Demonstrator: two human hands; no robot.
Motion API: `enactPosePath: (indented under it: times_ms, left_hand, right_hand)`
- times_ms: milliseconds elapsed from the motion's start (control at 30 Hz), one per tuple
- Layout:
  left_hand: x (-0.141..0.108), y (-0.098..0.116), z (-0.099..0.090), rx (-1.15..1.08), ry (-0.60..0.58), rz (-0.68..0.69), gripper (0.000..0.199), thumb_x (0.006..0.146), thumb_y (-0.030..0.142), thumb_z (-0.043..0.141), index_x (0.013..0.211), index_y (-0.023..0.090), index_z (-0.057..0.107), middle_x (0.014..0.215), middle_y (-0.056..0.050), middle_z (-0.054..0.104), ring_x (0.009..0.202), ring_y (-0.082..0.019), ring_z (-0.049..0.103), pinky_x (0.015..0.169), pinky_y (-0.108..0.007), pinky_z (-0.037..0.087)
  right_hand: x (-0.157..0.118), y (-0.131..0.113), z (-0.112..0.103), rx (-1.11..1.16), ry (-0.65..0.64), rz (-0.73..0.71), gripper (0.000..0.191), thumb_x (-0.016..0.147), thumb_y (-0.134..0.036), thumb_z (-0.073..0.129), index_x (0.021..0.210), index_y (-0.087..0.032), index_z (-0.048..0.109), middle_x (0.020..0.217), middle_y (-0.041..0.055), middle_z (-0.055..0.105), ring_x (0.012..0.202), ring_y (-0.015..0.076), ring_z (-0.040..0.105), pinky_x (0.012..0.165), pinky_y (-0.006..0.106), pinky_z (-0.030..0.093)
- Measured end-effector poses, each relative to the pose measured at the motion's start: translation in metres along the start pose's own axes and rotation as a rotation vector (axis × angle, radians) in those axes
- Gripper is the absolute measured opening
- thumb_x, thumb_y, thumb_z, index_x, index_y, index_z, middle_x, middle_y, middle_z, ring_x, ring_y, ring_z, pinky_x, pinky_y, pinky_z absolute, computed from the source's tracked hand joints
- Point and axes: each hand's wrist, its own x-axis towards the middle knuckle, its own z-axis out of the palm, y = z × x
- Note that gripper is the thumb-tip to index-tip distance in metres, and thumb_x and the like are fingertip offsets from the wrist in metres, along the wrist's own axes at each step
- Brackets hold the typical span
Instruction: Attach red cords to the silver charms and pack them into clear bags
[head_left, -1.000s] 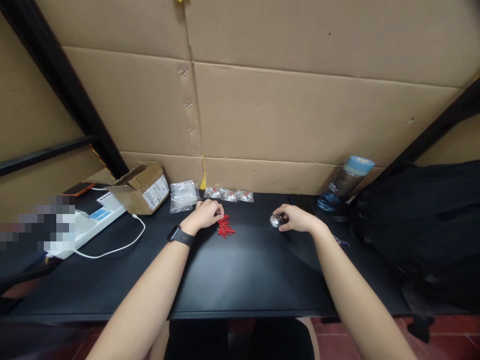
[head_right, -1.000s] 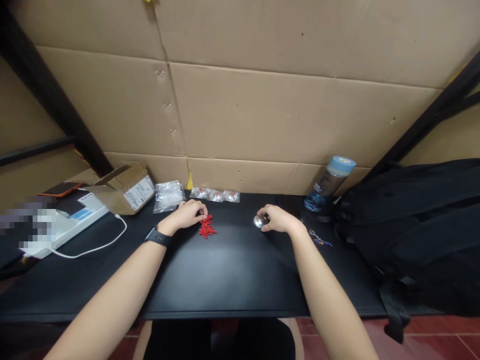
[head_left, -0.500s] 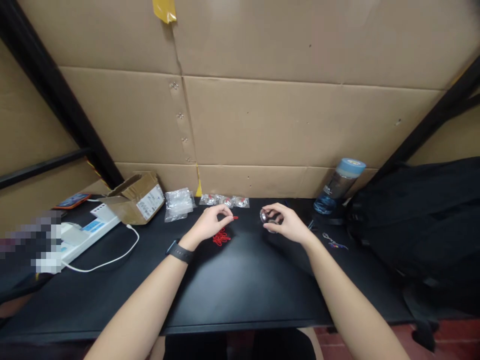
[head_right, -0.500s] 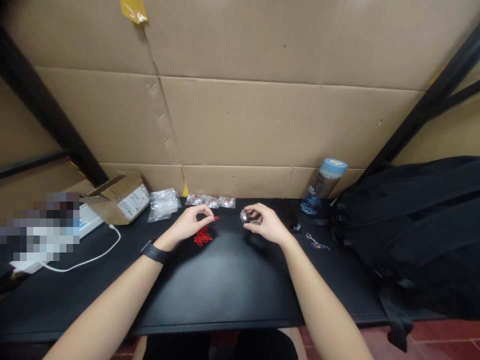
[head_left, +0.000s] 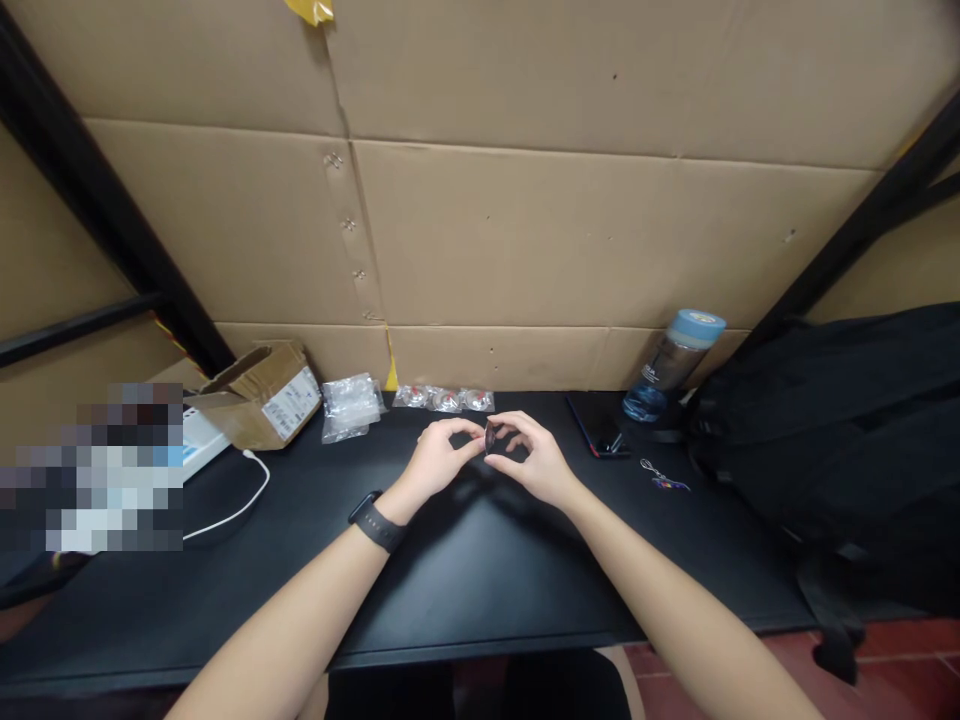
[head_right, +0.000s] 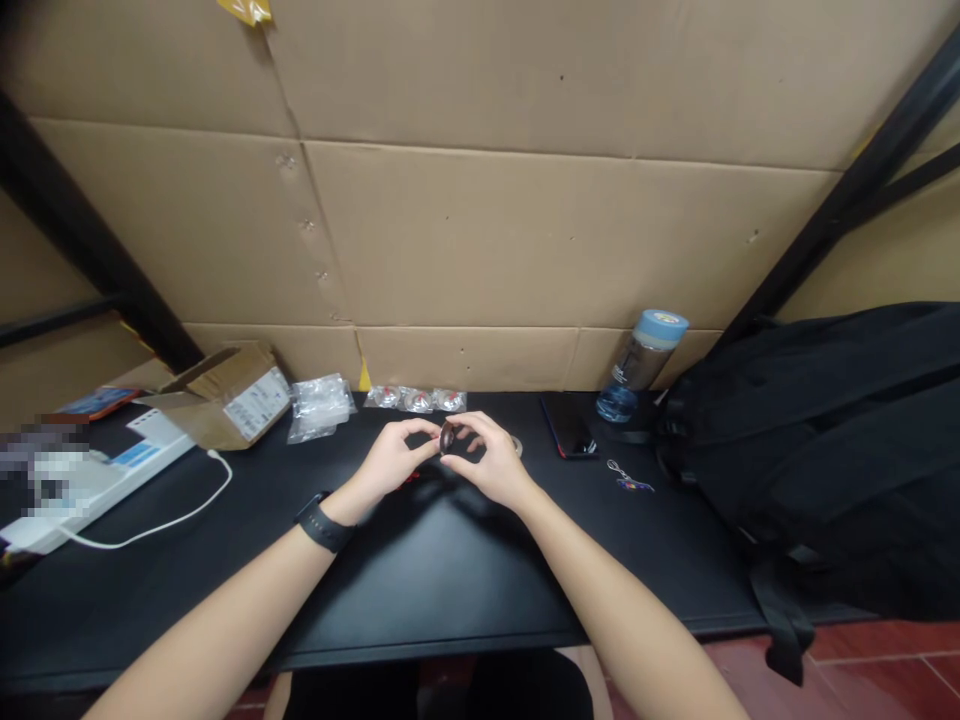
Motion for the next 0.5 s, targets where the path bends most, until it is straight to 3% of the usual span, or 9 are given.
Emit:
enactPosePath:
  times_ms: [333,500]
  left_hand:
    - [-0.005,0.014,0.000,0.241,-0.025,0.051,0.014,0.094,0.035,0.060,0.097,0.026,0.071,0.109,-0.003,0.074,0.112,-0.025,0.060,0.098,-0.040,0.042]
    - [-0.009,0.017,0.002,0.453,-0.008,0.114,0.017,0.099,0.032,0.054,0.096,0.024,0.069,0.110,-0.005,0.073,0.114,-0.025,0.055,0.091,-0.040,0.034]
  right_hand:
    - [0.000,0.001,-0.001,0.001,-0.017,0.015,0.049,0.081,-0.032,0.080,0.127,-0.027,0.063,0.118,0.0079,0.063,0.097,0.0204,0.064,0.074,0.032,0.056]
    - [0.000,-0.002,-0.001,-0.012,-0.011,-0.005,0.050,0.080,-0.030,0.081,0.127,-0.027,0.063,0.117,0.0077,0.064,0.095,0.0200,0.065,0.073,0.032,0.056]
